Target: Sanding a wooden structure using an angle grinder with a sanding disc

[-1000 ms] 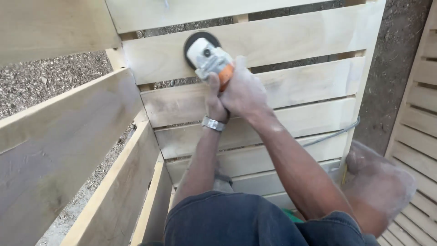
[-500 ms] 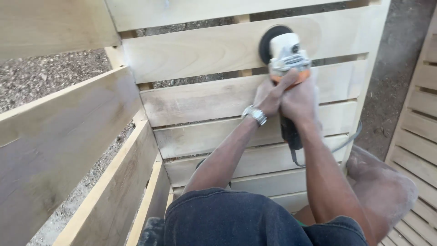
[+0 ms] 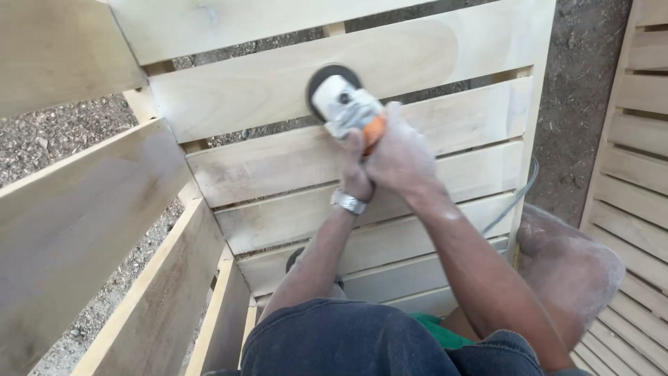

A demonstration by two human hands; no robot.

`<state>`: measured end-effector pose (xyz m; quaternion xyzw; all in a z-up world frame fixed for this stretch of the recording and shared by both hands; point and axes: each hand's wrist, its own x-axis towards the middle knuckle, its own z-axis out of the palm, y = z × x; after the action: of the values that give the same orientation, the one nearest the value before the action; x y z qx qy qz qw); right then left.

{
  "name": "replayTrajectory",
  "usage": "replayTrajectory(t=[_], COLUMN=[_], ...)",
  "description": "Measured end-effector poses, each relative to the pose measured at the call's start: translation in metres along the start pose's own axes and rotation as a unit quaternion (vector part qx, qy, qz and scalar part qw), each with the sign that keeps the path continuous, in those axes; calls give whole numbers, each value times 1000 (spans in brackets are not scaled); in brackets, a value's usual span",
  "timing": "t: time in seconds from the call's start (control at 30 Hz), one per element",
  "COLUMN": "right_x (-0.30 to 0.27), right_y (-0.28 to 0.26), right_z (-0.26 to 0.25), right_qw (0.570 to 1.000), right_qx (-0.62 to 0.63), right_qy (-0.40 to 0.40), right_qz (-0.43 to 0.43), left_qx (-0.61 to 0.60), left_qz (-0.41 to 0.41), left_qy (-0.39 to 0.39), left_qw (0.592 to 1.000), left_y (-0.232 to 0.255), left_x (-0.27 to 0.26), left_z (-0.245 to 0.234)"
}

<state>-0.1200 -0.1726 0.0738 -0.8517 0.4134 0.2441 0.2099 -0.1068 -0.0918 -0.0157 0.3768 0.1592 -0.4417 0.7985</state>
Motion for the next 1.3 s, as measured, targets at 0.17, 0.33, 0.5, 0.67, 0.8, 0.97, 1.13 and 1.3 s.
replayTrajectory(t=[0.17, 0.33, 0.5, 0.67, 0.8, 0.97, 1.13, 1.3], right_x=[0, 18, 27, 38, 33, 54, 59, 66], right_y=[91, 173, 216, 161, 66, 88, 179, 218], right_z=[-48, -46, -64, -22, -43, -38, -75, -56], right_qw=[997, 982, 950, 936, 979, 987, 987, 939], right_qx=[7, 29, 233, 287, 201, 153, 145, 209], right_qy=[4, 51, 133, 150, -35, -16, 10, 133], right_qz=[82, 178, 159, 140, -1, -45, 62, 240], left_qx=[220, 315, 421, 502, 209, 16, 268, 404], left_qz=[-44, -112, -177, -89, 70, 20, -34, -161], left_qy=[-9, -37, -170, -146, -48, -64, -90, -105], left_qw=[974, 942, 873, 848, 974, 998, 959, 894], left_y=[-81, -121, -95, -84, -52, -74, -116, -107], left_x=[8, 21, 49, 56, 34, 53, 69, 69], left_z=[79, 138, 201, 133, 20, 32, 142, 202])
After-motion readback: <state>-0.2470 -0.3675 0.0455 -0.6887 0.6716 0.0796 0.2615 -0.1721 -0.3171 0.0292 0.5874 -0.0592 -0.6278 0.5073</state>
